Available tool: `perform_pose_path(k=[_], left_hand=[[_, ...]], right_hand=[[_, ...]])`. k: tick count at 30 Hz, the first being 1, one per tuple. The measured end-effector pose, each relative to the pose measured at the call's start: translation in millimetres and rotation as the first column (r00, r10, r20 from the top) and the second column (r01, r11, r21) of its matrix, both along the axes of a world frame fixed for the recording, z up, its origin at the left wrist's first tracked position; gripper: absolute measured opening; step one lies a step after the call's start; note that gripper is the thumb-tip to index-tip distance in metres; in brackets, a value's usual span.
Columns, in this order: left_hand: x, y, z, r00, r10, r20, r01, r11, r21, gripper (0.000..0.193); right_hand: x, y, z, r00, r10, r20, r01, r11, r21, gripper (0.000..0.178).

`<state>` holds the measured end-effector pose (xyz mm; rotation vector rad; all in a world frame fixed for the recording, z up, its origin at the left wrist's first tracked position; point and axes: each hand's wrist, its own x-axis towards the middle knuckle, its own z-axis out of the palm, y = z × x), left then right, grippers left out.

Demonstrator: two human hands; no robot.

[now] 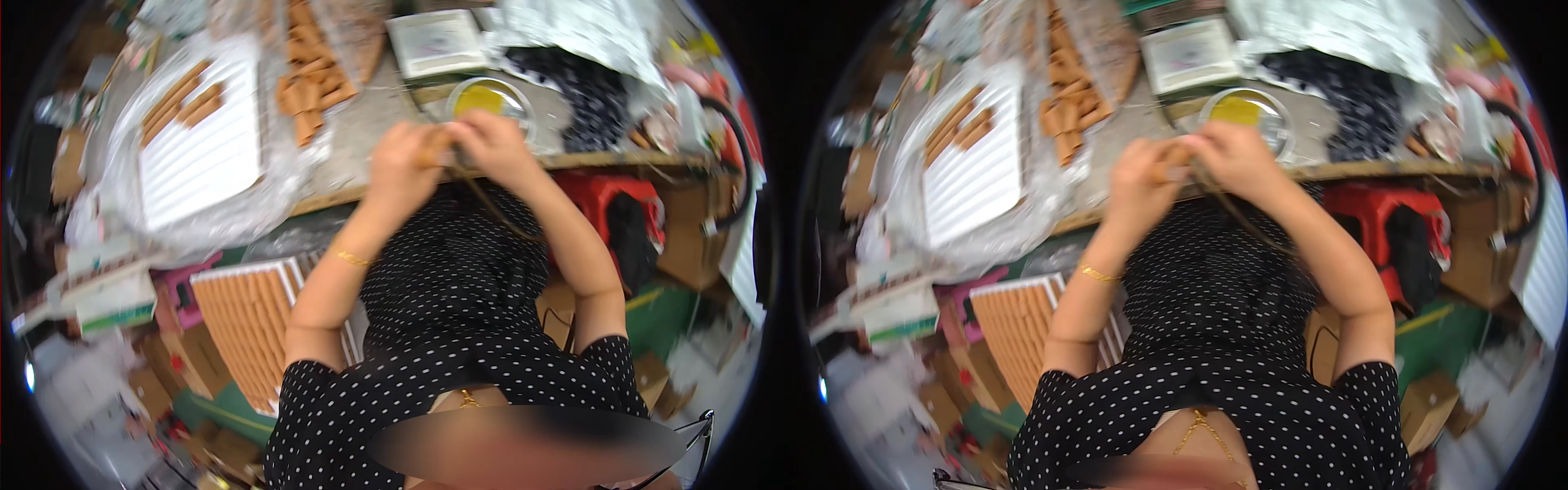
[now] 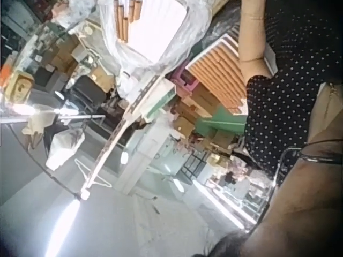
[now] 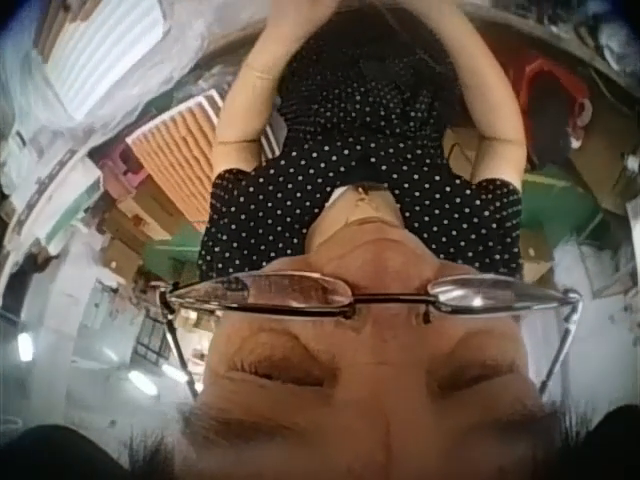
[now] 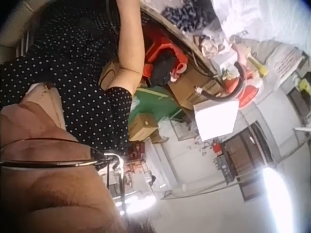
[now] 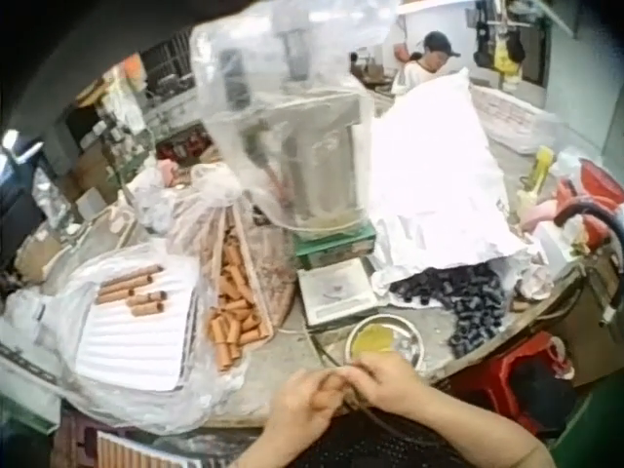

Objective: Manually assembling small cylindrical components by applying adhesive and joining parts at a factory workstation.

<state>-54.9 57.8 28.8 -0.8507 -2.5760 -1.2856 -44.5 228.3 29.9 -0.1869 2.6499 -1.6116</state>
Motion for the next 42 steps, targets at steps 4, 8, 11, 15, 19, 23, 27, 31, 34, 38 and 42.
perform_pose_path(k=[4, 8, 11, 15, 19, 23, 27, 31, 34, 38, 42], left_hand=[[7.2, 7.4, -0.9, 0.993, 0.072, -0.098, -0.074, 0.997, -0.019, 0.022], [-35.3, -52.0, -7.5, 0.953, 0.269, -0.137, -0.254, 0.960, 0.117, 0.023], [-80.7, -82.2, -14.2, 0.859, 0.512, -0.002, -0.511, 0.857, 0.074, 0.019], [-116.9, -92.3, -44.1, 0.801, 0.426, -0.420, -0.577, 0.736, -0.353, 0.017], [-120.1, -98.9, -42.8, 0.843, 0.294, -0.451, -0.518, 0.673, -0.529, 0.016], [-98.7, -80.1, -19.7, 0.837, 0.458, -0.301, -0.538, 0.789, -0.295, 0.035], [-67.6, -49.0, -12.5, 0.862, 0.489, -0.134, -0.493, 0.870, 0.009, 0.039], [-37.4, -32.5, -21.2, 0.897, 0.055, 0.439, -0.282, 0.836, 0.471, 0.043], [-28.3, -22.8, -33.5, 0.900, -0.066, 0.431, -0.203, 0.812, 0.548, 0.045], [-24.2, -13.8, -39.7, 0.902, -0.152, 0.405, -0.135, 0.790, 0.598, 0.044], [-23.5, -3.7, -37.9, 0.917, -0.129, 0.378, -0.094, 0.850, 0.518, 0.043]], right_hand=[[15.3, 31.0, -9.6, 0.996, -0.074, 0.053, 0.082, 0.983, -0.162, 0.022], [30.6, 96.4, 12.3, 0.947, -0.284, -0.148, 0.317, 0.765, 0.560, 0.026], [40.9, 120.3, 3.7, 0.964, -0.204, -0.168, 0.260, 0.622, 0.738, 0.022], [37.4, 132.5, -24.0, 0.961, -0.210, -0.179, 0.269, 0.563, 0.782, 0.016], [27.3, 126.7, -29.1, 0.920, -0.226, -0.321, 0.391, 0.606, 0.693, 0.014], [11.8, 94.7, -14.8, 0.915, -0.092, -0.394, 0.265, 0.871, 0.414, 0.010], [-11.0, 72.4, -29.9, 0.930, 0.043, -0.366, 0.201, 0.774, 0.601, 0.010], [-23.3, 70.9, -43.2, 0.932, 0.182, -0.314, 0.121, 0.659, 0.743, 0.010], [-24.7, 72.5, -38.5, 0.931, 0.218, -0.292, 0.101, 0.615, 0.782, 0.009], [-23.3, 56.2, -15.2, 0.955, -0.005, -0.297, 0.139, 0.891, 0.432, 0.012], [-20.4, 33.2, 5.4, 0.942, 0.085, -0.323, -0.101, 0.994, -0.033, 0.008]])
